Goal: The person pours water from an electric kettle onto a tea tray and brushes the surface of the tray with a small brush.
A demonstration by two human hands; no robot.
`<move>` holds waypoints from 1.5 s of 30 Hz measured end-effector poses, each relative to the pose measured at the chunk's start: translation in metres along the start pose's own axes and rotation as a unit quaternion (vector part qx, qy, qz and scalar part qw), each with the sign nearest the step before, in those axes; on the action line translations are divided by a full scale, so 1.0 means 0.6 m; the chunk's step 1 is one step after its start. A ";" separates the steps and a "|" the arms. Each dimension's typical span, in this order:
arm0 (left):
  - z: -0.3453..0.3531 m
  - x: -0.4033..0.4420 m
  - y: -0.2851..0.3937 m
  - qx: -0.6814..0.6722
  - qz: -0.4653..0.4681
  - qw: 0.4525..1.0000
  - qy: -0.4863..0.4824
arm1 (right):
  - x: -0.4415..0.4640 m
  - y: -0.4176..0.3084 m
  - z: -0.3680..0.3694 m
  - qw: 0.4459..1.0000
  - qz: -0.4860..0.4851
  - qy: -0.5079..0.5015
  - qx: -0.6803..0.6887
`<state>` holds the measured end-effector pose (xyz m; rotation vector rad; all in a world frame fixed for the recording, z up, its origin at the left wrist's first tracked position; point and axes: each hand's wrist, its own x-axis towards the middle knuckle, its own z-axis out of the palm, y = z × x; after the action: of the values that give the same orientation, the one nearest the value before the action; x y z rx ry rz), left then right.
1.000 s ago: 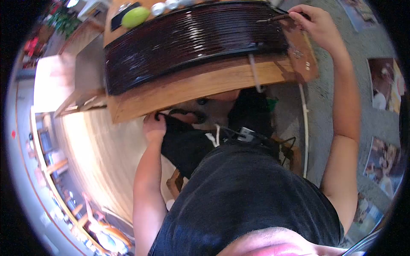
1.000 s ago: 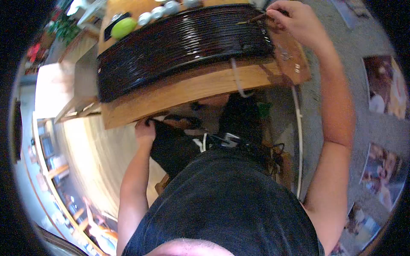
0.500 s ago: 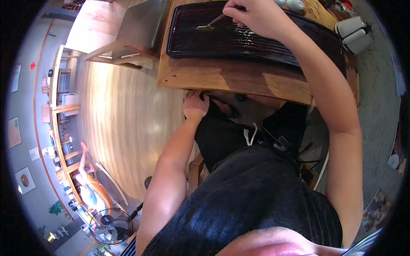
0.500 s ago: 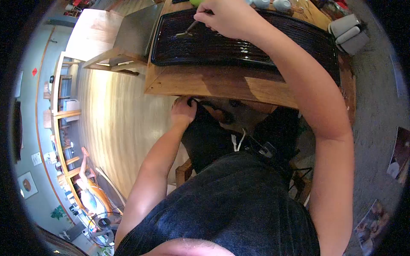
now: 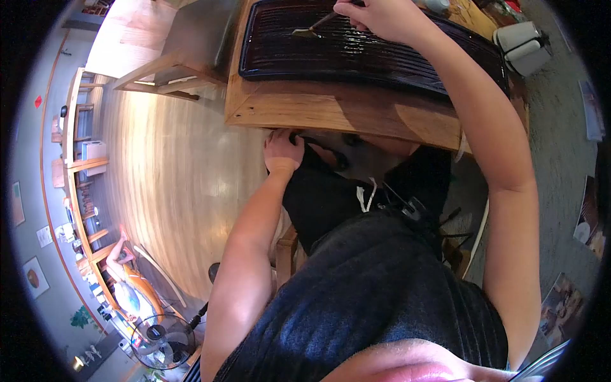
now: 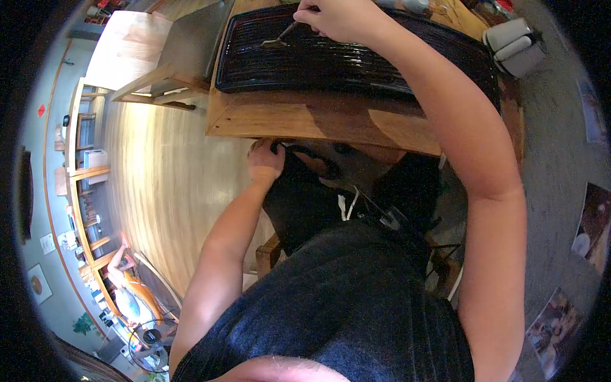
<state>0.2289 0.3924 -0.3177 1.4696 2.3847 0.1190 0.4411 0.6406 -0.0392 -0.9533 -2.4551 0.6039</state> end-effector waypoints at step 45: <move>0.008 -0.001 -0.004 0.040 0.046 0.994 0.088 | -0.325 0.146 -0.258 0.979 0.153 0.089 -0.100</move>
<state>0.2286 0.3902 -0.3227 1.6702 2.4848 0.1827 0.6999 0.5980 -0.0069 -1.4189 -2.2571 0.3536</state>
